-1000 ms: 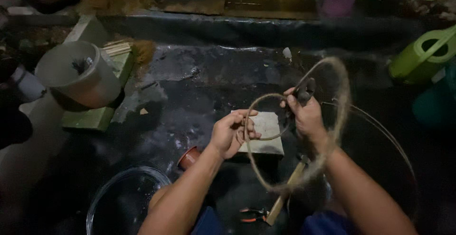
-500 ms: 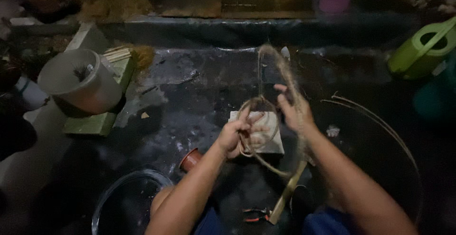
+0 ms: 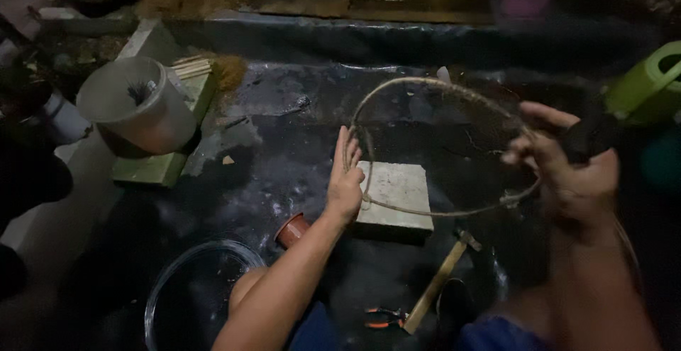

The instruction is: The person sits on the floor and repairs a looped rope by using pliers to pull and tighten sections, then uses a hammer to tap and flatten the rope against a small block. The rope is repeatedly repositioned and adjusted during the process.

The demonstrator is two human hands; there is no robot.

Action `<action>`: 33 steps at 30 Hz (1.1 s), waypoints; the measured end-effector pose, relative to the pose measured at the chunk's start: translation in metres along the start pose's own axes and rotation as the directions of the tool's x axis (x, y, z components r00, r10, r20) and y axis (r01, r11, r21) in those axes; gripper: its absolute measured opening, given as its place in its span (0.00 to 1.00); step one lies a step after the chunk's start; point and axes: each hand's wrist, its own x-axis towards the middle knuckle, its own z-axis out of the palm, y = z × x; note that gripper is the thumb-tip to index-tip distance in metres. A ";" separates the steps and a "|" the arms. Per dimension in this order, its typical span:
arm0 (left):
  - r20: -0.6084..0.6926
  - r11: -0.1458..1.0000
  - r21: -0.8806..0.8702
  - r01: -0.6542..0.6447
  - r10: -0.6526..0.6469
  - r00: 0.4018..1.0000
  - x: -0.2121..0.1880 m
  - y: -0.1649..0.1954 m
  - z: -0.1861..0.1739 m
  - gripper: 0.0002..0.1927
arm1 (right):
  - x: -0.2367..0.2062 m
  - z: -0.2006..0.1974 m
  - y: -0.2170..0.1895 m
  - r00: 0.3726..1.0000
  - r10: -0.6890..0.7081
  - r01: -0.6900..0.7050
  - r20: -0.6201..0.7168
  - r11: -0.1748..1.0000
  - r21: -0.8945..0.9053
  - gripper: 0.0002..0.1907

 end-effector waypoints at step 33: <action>0.290 0.826 -0.373 0.422 -0.328 0.899 -0.007 0.006 -0.012 0.56 | 0.029 -0.046 0.054 0.882 0.410 -0.350 -0.234 0.900 0.259 0.11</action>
